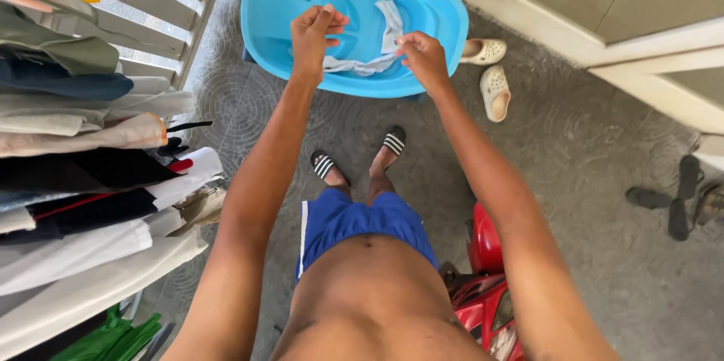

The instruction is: Hanging various items of clothing onto a drying rack using plastic hangers

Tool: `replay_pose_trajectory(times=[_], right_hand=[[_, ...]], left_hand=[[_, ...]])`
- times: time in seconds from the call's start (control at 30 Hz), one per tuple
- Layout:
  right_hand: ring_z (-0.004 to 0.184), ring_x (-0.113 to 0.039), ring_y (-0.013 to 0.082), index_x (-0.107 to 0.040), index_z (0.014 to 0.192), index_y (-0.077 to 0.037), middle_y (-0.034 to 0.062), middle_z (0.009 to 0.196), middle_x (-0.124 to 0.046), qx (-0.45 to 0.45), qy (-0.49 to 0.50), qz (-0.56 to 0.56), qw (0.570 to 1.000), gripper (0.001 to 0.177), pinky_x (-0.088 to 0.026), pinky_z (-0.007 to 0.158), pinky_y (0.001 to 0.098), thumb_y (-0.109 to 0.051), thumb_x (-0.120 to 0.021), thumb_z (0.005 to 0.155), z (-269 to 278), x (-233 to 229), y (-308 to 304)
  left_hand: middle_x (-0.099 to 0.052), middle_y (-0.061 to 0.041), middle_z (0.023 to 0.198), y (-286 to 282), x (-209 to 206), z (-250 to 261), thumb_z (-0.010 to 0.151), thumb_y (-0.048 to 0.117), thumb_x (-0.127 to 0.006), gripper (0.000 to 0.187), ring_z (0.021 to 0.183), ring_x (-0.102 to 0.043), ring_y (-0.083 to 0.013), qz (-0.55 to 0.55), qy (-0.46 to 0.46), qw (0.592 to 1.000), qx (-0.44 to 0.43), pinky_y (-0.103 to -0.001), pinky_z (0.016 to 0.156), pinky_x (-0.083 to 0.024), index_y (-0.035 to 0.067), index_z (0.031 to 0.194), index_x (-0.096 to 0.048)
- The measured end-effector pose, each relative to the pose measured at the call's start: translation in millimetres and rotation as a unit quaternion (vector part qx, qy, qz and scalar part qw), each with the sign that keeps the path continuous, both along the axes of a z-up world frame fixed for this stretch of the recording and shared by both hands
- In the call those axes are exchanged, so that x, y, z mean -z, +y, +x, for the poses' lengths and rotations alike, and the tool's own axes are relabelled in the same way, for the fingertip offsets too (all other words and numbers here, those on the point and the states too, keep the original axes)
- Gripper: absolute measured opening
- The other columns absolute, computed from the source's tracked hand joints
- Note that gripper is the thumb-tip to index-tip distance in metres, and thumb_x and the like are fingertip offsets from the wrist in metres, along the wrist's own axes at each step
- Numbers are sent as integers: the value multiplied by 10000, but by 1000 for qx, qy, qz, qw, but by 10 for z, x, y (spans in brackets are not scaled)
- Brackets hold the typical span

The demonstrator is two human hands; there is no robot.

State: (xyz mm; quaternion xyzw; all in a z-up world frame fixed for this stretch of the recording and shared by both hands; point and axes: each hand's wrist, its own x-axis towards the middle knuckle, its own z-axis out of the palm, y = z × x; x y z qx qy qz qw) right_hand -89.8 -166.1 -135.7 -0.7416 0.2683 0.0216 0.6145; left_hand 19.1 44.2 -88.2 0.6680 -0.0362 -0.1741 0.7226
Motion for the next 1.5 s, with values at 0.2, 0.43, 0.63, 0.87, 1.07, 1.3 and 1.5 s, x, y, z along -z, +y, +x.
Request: replay_pose_trajectory(times=[0.2,0.43,0.63,0.87,1.07,1.3,1.5], right_hand=[[1122,-662,182,-734,1191,-114,51,1192,-740,-21,61,-92,994,382,-528,868,351,-343,-573,930,52,1117,143],[1388,-471,393,-455,1522,-41,179,1531,-489,-56,163,-135,976,571,-440,1108,536,-317,-532,1028,271,2630,161],[1425,-272,480,-347,1573,-109,140,1596,-364,-85,190,-196,958,584,-365,1122,686,-354,-528,1074,554,3614,-34],[1524,59,469,-419,1591,-374,112,1626,167,-163,263,-240,920,507,-147,1198,810,-385,-562,1105,832,4101,-94],[1515,-71,435,-336,1584,-100,124,1686,-30,-212,286,-259,898,630,-175,1174,666,-476,-452,1093,930,4212,-219],[758,-671,344,-776,1030,-108,165,887,-747,-98,-8,-247,964,376,-400,612,490,-241,-425,1050,945,3898,-554],[829,-705,168,-801,940,7,129,968,-798,154,-166,216,950,319,-547,732,288,-282,-667,961,1182,1963,-273]], left_hand=[[-634,-25,870,294,1284,311,990,290,-568,205,692,-485,-151,126,11,987,97,-384,617,-338,165,928,-719],[-559,-183,1419,391,2623,583,1039,370,-509,410,1258,-571,-406,318,94,905,265,-584,927,-559,122,1362,-557],[-409,-185,1441,352,3657,799,1035,474,-549,510,1195,-490,-459,498,78,785,359,-624,913,-479,275,1493,-446],[-319,-185,1531,150,4026,897,1053,285,-428,476,1370,-394,-460,636,100,608,465,-620,1155,-307,265,1528,-454],[-716,-197,977,477,5726,882,869,215,-797,240,835,-691,-387,576,-124,752,296,-505,600,-569,38,983,-682],[-718,-1,744,41,3590,1063,891,37,-586,214,611,-611,-128,215,-71,969,99,-363,563,-449,167,947,-747],[-486,-96,993,-305,2468,1037,1045,95,-517,263,712,-492,-280,159,-122,975,96,-480,632,-487,139,1054,-776]])
